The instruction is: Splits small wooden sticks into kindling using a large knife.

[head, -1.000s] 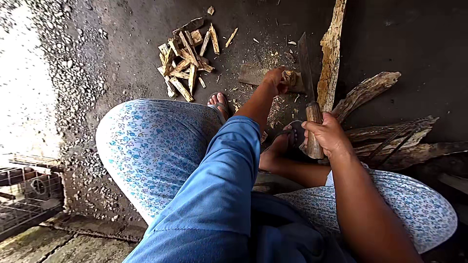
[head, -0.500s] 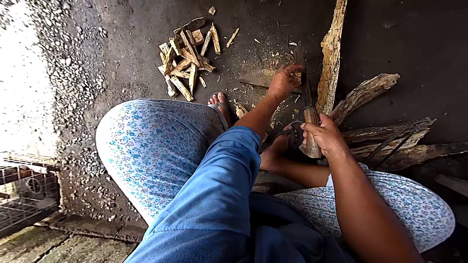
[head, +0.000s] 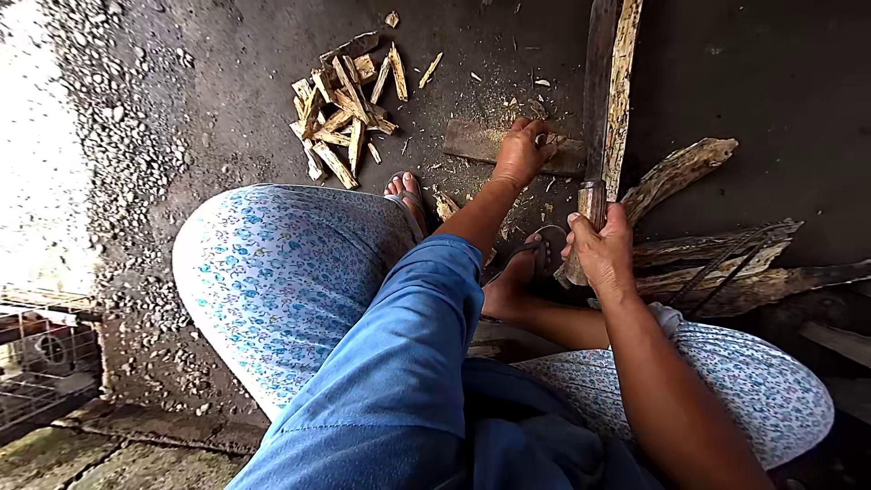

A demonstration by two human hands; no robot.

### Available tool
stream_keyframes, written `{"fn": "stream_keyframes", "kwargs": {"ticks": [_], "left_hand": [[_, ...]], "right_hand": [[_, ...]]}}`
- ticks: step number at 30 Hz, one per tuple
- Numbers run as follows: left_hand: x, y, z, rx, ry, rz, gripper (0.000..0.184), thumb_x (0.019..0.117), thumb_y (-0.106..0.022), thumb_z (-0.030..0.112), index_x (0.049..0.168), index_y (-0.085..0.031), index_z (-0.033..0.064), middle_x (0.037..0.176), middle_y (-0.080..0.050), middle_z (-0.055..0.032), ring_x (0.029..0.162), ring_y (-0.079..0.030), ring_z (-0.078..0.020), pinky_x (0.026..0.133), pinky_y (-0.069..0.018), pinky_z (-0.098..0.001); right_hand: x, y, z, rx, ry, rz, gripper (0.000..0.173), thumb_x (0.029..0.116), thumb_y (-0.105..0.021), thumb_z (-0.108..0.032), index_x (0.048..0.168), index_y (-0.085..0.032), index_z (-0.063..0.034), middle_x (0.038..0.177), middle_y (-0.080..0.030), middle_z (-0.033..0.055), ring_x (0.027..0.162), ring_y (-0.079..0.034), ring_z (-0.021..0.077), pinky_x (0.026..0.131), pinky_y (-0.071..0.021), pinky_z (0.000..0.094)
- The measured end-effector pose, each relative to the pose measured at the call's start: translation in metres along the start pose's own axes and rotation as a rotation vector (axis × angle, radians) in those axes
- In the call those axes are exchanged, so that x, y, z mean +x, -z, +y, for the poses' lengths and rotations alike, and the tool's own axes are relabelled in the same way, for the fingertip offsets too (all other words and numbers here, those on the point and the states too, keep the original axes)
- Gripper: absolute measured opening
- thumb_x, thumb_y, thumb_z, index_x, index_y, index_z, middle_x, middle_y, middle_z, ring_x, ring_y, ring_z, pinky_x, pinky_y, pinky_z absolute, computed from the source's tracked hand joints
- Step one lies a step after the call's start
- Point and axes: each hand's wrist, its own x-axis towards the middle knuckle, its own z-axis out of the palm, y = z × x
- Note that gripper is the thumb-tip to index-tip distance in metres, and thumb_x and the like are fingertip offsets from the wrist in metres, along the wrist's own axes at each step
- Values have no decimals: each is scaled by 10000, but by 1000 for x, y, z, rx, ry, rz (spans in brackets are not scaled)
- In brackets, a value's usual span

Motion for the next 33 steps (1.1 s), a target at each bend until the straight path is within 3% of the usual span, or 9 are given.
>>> {"fn": "stream_keyframes", "kwargs": {"ticks": [6,10,13,16,19,22,24,29,33], "left_hand": [[-3,-6,-17,18,-87,-46,221,955,-692,60,1167,-729,9,1237,-665,-196,1037,-689,-261,955,-561,-368],[-3,-8,-19,60,-25,-117,461,897,-703,10,1351,-624,34,1366,-581,-222,1117,-664,-309,979,-558,-429],[-3,-20,-18,175,-26,-195,536,890,-718,34,1408,-586,73,1453,-546,-198,1319,-568,-349,1103,-487,-491],[-4,-44,-24,341,-158,-247,516,918,-713,90,1421,-600,81,1488,-560,-140,1426,-470,-352,1177,-402,-502],[-10,-66,-20,575,-246,-449,536,963,-679,125,1482,-546,104,1573,-484,-105,1490,-383,-356,1153,-380,-570],[-19,-83,-17,666,-102,-474,456,995,-592,81,1450,-561,82,1550,-464,-175,1440,-424,-393,1101,-413,-601],[-24,-87,-26,657,-1,-400,476,979,-626,102,1445,-548,46,1510,-478,-221,1406,-450,-420,1075,-434,-602],[-34,-77,-58,655,44,-366,366,1037,-515,77,1390,-600,30,1480,-524,-213,1403,-459,-416,1130,-403,-564],[-27,-59,-62,508,96,-340,345,1007,-595,113,1344,-662,73,1433,-573,-213,1361,-517,-407,1120,-434,-574]], "right_hand": [[6,-9,15,-223,37,104,425,1016,-654,-317,1298,-519,-29,880,-657,176,704,-682,314,701,-568,543],[14,-8,36,-250,26,122,430,1011,-663,-309,1291,-528,-12,902,-659,198,725,-687,329,719,-564,557],[19,-2,43,-125,-12,128,397,1012,-652,-285,1278,-528,-17,873,-637,157,668,-661,272,667,-578,491],[22,5,37,4,-16,159,376,1026,-629,-272,1281,-520,-18,823,-623,108,610,-649,210,625,-596,427],[24,7,28,111,40,189,358,1024,-613,-260,1268,-506,-22,778,-604,57,576,-639,159,601,-603,368],[26,6,21,165,91,207,348,1008,-617,-263,1244,-514,-29,779,-606,35,568,-642,133,591,-610,337],[26,5,19,162,115,197,352,1010,-620,-269,1246,-510,-32,785,-610,30,574,-647,131,591,-609,331],[31,-1,26,99,147,155,349,999,-628,-291,1223,-526,-43,784,-619,36,571,-645,142,576,-601,344],[33,-4,31,50,95,111,361,1010,-625,-303,1235,-531,-38,754,-614,48,564,-641,160,581,-596,367]]}}
